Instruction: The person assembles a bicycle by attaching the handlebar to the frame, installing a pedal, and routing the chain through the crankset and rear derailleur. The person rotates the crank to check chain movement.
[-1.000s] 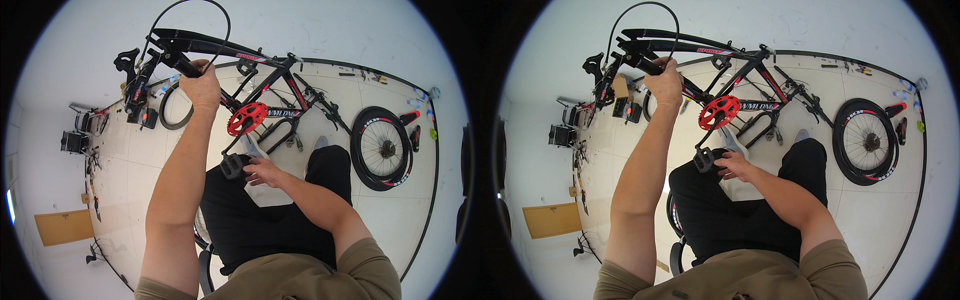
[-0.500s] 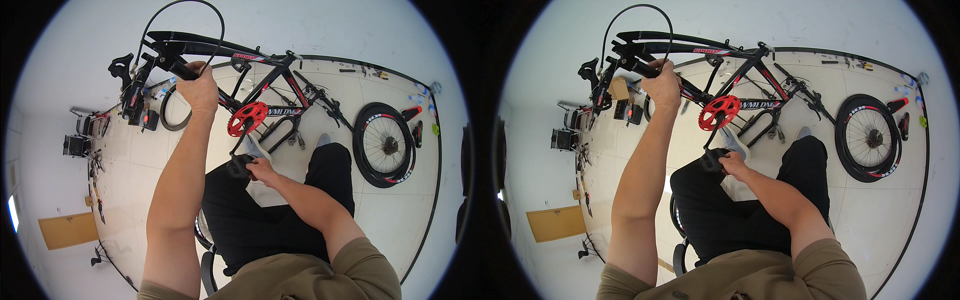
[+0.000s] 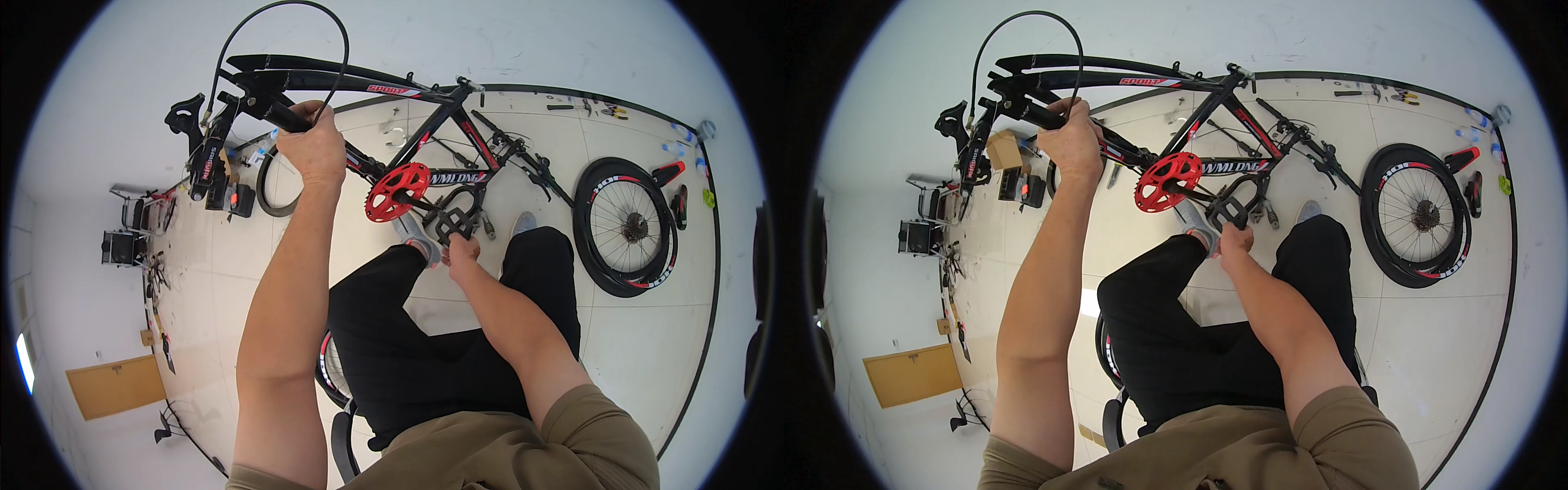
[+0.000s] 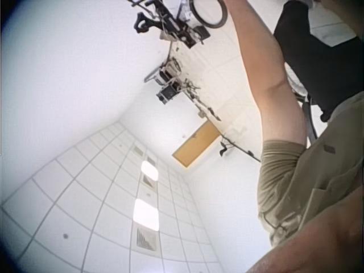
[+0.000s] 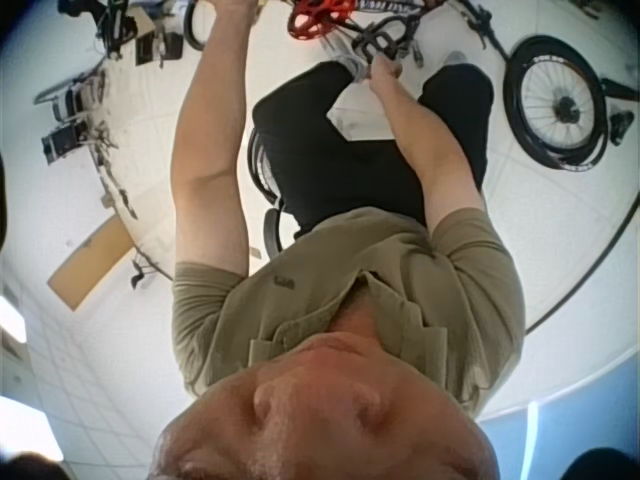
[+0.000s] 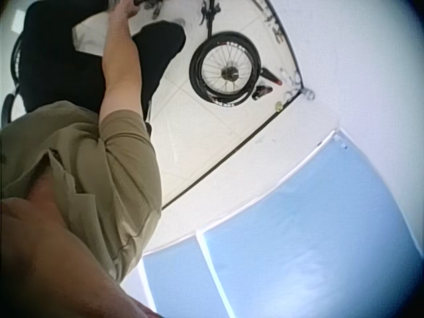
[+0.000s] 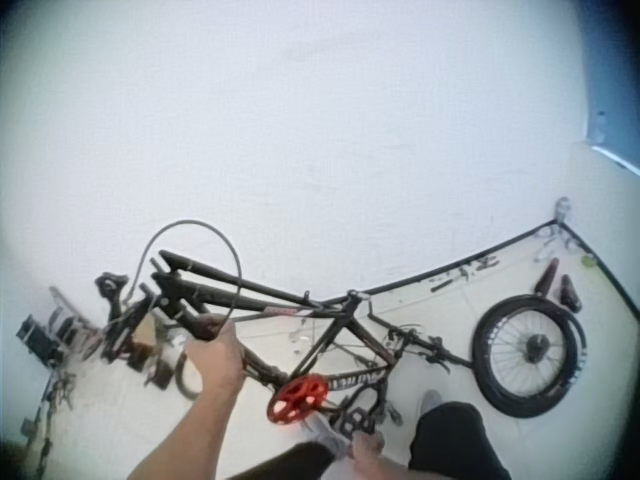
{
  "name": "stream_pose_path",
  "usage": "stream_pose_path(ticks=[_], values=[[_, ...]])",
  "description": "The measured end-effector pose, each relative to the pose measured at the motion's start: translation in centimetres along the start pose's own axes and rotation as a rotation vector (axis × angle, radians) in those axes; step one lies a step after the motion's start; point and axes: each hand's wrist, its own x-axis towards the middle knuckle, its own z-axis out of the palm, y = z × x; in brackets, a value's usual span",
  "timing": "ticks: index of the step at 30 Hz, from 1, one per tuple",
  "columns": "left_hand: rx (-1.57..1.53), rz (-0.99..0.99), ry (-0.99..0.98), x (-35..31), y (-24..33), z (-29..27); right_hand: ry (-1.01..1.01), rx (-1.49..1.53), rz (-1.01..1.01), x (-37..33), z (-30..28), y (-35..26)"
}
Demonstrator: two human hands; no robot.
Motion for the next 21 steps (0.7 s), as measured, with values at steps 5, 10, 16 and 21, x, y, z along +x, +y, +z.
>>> stream_pose_path(ticks=[5,10,16,21], values=[[-0.019,-0.007,-0.033,-0.1,0.0,1.4,0.190,-0.044,-0.231,5.8,-1.2,-0.5],[0.006,-0.006,0.001,0.0,-0.1,-0.5,0.175,0.125,-0.234,0.4,0.3,-6.3],[-0.004,0.001,-0.005,-0.1,0.2,0.4,-0.377,0.532,-0.247,-4.2,-1.2,-14.6],[0.004,0.004,-0.010,0.0,0.0,0.3,-0.813,0.370,-0.388,-8.8,-1.5,-17.3]])
